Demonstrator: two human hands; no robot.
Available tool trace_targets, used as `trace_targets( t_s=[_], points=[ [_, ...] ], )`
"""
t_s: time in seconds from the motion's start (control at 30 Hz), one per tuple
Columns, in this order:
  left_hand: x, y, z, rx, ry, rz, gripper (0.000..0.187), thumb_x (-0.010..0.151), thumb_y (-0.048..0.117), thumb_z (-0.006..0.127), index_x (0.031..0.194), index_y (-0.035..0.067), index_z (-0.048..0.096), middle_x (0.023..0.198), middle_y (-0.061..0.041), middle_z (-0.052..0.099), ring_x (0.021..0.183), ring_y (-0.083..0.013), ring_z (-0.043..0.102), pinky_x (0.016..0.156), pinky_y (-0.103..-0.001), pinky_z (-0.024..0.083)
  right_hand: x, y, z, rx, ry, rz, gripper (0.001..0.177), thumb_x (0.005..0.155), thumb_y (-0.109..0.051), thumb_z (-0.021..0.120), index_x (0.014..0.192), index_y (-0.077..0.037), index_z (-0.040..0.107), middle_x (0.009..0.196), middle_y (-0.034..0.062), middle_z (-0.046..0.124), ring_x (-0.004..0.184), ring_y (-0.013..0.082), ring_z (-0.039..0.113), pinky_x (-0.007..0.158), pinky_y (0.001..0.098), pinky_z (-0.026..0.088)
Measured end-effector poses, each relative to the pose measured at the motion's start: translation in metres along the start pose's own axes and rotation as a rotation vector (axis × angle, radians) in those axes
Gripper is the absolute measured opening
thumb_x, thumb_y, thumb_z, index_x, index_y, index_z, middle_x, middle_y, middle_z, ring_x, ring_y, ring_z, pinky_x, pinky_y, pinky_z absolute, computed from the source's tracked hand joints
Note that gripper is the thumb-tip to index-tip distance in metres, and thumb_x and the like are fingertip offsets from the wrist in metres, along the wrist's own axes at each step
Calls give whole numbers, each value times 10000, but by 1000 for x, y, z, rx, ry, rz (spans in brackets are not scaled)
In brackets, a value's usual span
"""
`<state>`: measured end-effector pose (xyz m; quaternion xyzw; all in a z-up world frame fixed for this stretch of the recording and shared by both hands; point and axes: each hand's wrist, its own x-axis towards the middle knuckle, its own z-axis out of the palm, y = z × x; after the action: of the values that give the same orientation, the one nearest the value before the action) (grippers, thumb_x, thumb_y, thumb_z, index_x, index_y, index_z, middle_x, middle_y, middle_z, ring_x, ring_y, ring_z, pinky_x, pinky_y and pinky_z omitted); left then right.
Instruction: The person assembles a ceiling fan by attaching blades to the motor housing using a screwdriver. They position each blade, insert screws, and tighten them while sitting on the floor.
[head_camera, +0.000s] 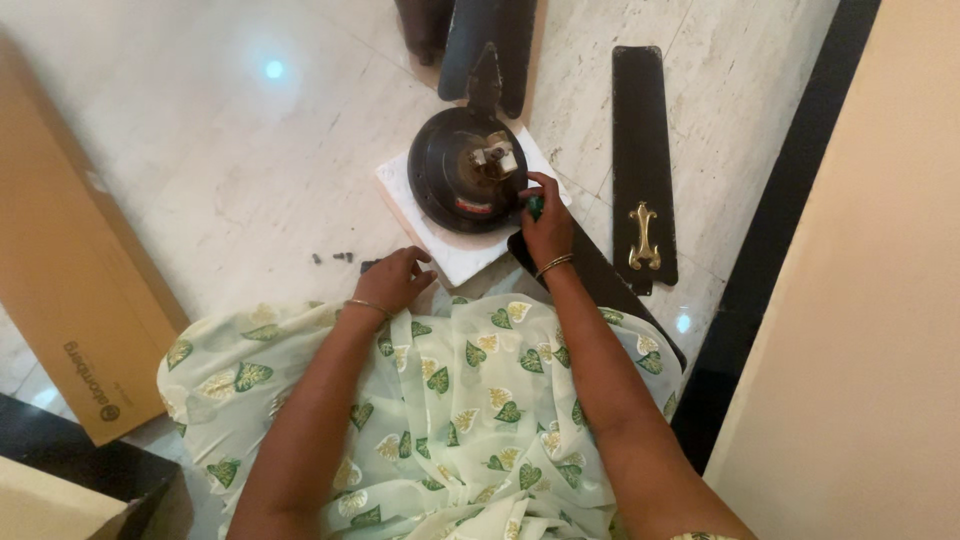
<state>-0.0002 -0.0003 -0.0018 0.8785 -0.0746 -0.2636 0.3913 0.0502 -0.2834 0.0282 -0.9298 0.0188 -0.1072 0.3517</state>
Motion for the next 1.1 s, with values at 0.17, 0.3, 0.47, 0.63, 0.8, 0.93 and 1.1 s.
trace_targets(
  t_s=[0.17, 0.3, 0.47, 0.63, 0.8, 0.93, 1.1],
  points=[
    [1, -2, 1, -3, 0, 4, 397, 922, 394, 663, 1204, 115, 662, 1033, -83, 761, 953, -280, 721, 867, -397, 557, 1, -2, -1, -2, 0, 8, 561, 814, 46, 690, 1312, -175, 554, 1068, 55, 757, 987, 299, 728, 822, 401, 564],
    [1, -1, 1, 1, -4, 6, 399, 927, 399, 661, 1205, 112, 660, 1032, -84, 760, 954, -278, 723, 865, -394, 561, 1, -1, 2, 9, 29, -22, 537, 839, -16, 740, 1320, -162, 553, 1067, 65, 746, 991, 291, 723, 825, 399, 564],
    [-3, 1, -1, -4, 8, -9, 398, 923, 395, 663, 1208, 117, 662, 1042, -85, 755, 962, -278, 719, 870, -395, 558, 0, 4, 3, -21, 53, -3, 505, 881, -86, 789, 1324, -150, 556, 1019, 62, 742, 982, 284, 718, 832, 404, 553],
    [-1, 2, -2, 13, -4, -5, 406, 931, 405, 660, 1213, 113, 657, 1061, -91, 753, 970, -278, 720, 878, -396, 558, -1, 6, 3, -13, 42, 4, 470, 902, -36, 740, 1322, -156, 571, 1035, 59, 747, 987, 274, 730, 819, 390, 561],
    [1, -3, 2, 12, -11, -2, 409, 927, 409, 664, 1209, 112, 661, 1053, -93, 760, 967, -287, 723, 870, -399, 561, -3, 7, 0, 37, 56, 12, 441, 898, -37, 739, 1293, -154, 581, 1042, 70, 774, 984, 281, 747, 821, 393, 571],
    [3, -9, 7, 0, 16, 38, 402, 917, 401, 675, 1186, 102, 673, 1043, -108, 756, 959, -296, 721, 861, -402, 559, -8, 2, -3, 40, 45, 55, 429, 896, -95, 778, 1271, -173, 584, 997, 85, 776, 957, 290, 761, 789, 398, 575],
    [6, -14, 10, 8, 8, 52, 416, 924, 411, 664, 1197, 96, 668, 1063, -121, 761, 973, -301, 725, 875, -400, 562, -18, -13, -8, -56, 0, 25, 438, 877, -123, 789, 1265, -195, 598, 985, 79, 778, 964, 311, 744, 766, 409, 571]
  ],
)
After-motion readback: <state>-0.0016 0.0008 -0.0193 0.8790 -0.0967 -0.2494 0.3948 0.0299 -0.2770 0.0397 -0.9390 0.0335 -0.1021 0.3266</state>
